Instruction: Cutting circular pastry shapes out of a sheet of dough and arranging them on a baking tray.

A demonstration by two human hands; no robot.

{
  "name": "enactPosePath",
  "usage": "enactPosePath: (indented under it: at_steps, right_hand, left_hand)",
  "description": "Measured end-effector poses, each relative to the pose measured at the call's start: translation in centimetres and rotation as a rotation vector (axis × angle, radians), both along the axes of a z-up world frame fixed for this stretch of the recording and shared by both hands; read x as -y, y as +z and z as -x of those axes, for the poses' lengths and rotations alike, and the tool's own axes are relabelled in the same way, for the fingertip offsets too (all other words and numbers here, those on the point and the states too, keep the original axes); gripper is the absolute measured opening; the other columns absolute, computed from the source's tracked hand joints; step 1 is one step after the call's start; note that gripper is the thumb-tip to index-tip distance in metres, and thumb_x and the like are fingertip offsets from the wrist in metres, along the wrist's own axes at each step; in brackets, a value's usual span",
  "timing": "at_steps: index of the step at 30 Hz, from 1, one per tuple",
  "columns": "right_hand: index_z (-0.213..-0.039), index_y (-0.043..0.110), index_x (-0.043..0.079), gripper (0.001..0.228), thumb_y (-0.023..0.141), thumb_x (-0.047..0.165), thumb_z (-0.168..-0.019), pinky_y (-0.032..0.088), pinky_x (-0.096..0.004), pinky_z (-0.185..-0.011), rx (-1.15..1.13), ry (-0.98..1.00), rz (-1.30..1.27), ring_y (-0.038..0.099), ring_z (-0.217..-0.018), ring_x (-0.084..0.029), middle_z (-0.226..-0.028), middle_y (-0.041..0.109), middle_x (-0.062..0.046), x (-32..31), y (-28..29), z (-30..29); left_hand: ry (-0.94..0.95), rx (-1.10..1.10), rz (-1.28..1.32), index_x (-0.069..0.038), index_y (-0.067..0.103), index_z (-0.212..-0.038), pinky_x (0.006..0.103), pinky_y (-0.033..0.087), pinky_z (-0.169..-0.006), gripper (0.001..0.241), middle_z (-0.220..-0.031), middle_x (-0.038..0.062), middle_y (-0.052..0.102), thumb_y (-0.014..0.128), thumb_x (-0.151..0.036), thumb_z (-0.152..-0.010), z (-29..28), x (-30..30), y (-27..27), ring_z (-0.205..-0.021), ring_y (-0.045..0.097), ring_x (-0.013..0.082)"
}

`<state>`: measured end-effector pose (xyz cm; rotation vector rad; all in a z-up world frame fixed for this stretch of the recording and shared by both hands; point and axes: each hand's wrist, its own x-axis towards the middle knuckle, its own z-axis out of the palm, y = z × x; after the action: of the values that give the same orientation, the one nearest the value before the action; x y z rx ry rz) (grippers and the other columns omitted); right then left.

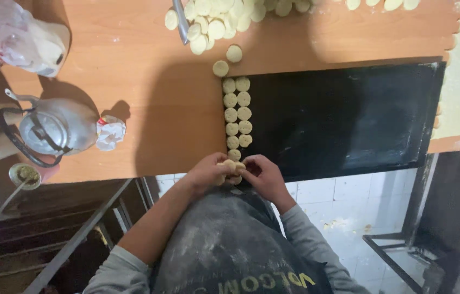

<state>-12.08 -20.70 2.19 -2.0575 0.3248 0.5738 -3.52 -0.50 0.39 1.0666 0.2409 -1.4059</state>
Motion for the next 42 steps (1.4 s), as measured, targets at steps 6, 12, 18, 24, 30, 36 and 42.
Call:
enactPosePath:
  at_steps: [6,12,18,24,30,36,42]
  right_hand:
    - [-0.115,0.070,0.010,0.025,0.077,0.017,-0.092,0.059,-0.026,-0.077,-0.034,-0.388,-0.070,0.072,-0.088,-0.013,-0.101,0.074,-0.004,0.7,-1.2,1.1]
    - [-0.103,0.065,0.002,0.034,0.082,0.005,-0.074,0.060,-0.032,-0.077,0.338,-0.131,0.172,0.067,-0.100,-0.027,-0.122,0.058,-0.015,0.0,-1.7,1.0]
    - [-0.106,0.065,0.005,0.025,0.077,0.004,-0.084,0.061,-0.032,-0.087,0.249,-0.322,0.075,0.072,-0.100,-0.023,-0.116,0.064,-0.009,-0.9,-2.7,1.2]
    - [-0.110,0.063,0.004,0.028,0.069,-0.004,-0.084,0.058,-0.036,-0.094,0.427,-0.196,0.147,0.069,-0.111,-0.028,-0.119,0.067,-0.012,-0.1,-2.5,1.8]
    - [-0.121,0.068,0.006,0.028,0.072,0.014,-0.095,0.058,-0.033,-0.089,0.173,-0.254,-0.105,0.069,-0.100,-0.020,-0.112,0.066,-0.010,-1.0,0.9,2.0]
    - [-0.115,0.071,0.008,0.034,0.077,0.032,-0.091,0.062,-0.030,-0.080,0.007,-0.221,-0.049,0.074,-0.087,-0.016,-0.101,0.075,-0.005,-1.4,-2.0,5.6]
    - [-0.114,0.070,0.006,0.032,0.078,0.029,-0.093,0.058,-0.035,-0.075,0.029,-0.449,0.062,0.073,-0.086,-0.019,-0.096,0.075,-0.009,-1.2,-3.8,6.2]
  left_hand:
    - [0.067,-0.062,-0.157,0.001,0.062,-0.117,0.0312,0.061,-0.074,0.034,-0.101,0.011,0.071,0.067,-0.020,-0.090,0.3,-0.5,-0.6,-0.087,0.071,0.0196]
    - [0.066,-0.061,-0.164,-0.002,0.061,-0.118,0.0353,0.062,-0.075,0.033,-0.108,0.009,0.071,0.066,-0.022,-0.092,0.4,-1.8,-1.9,-0.096,0.073,0.0206]
    - [0.078,-0.093,-0.173,-0.004,0.060,-0.121,0.0373,0.061,-0.077,0.032,-0.112,0.010,0.071,0.064,-0.021,-0.094,0.8,-2.2,-2.5,-0.098,0.073,0.0216]
    - [0.048,-0.080,-0.105,-0.002,0.062,-0.122,0.0335,0.063,-0.078,0.031,-0.114,0.009,0.072,0.061,-0.020,-0.097,0.6,-1.5,-1.2,-0.101,0.074,0.0196]
    - [-0.116,-0.074,-0.037,-0.002,0.064,-0.123,0.0317,0.062,-0.071,0.034,-0.109,0.010,0.072,0.059,-0.018,-0.094,1.2,-0.9,-1.3,-0.094,0.073,0.0194]
    - [-0.207,0.005,-0.120,0.002,0.057,-0.115,0.0341,0.063,-0.067,0.031,-0.099,0.015,0.069,0.059,-0.015,-0.089,3.2,-1.0,-1.0,-0.083,0.075,0.0224]
    - [-0.247,0.125,-0.084,0.007,0.057,-0.101,0.0366,0.064,-0.067,0.025,-0.088,0.016,0.064,0.063,-0.013,-0.088,5.5,-4.3,-3.2,-0.080,0.075,0.0233]
